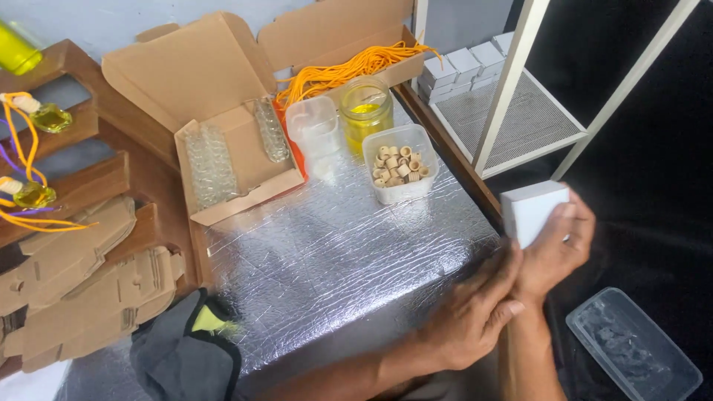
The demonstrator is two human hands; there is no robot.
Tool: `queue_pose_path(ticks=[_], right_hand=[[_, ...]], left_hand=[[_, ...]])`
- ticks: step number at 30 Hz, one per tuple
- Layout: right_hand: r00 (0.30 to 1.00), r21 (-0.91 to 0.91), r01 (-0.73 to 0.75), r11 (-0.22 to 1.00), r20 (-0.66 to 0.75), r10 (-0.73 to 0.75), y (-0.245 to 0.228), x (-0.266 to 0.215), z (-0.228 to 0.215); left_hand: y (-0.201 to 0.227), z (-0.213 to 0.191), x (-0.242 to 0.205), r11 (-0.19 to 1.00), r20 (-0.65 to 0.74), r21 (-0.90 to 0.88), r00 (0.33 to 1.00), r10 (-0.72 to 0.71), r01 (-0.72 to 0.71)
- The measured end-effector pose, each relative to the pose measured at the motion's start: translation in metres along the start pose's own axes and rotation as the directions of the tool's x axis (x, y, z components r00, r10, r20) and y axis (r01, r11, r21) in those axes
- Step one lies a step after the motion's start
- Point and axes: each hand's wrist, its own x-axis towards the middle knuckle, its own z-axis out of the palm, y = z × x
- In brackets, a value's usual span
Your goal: Assembling a perfume bottle by inserting a stopper, threading a cord through a wooden cap, folding a cardboard box, and packing the bottle.
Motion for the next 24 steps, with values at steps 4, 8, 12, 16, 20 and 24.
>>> queue_pose_path(ticks=[4,8,12,16,20,24], right_hand=[[0.900,0.353,-0.419,0.837,0.037,0.435,-0.049,0.032,0.011],[0.842,0.217,-0.539,0.814,0.100,0.531,-0.026,0.065,0.021],[0.763,0.135,-0.646,0.751,0.125,0.634,0.009,0.095,0.048],[0.652,0.109,-0.758,0.643,0.132,0.747,0.011,0.116,0.083],[0.647,0.106,-0.762,0.639,0.170,0.743,0.015,0.141,0.114],[0.633,0.095,-0.773,0.628,0.180,0.752,-0.003,0.157,0.125]], left_hand=[[-0.049,-0.009,-0.010,0.991,0.030,0.134,0.999,-0.018,0.014],[-0.083,-0.034,-0.001,0.946,0.114,-0.194,0.964,-0.242,0.260],[-0.109,-0.039,0.005,0.699,0.172,-0.625,0.935,-0.311,0.348],[-0.104,-0.050,0.004,0.684,0.217,-0.646,0.941,-0.262,0.339],[-0.102,-0.056,0.005,0.614,0.285,-0.689,0.923,-0.258,0.384],[-0.105,-0.053,0.003,0.561,0.304,-0.726,0.917,-0.257,0.398]])
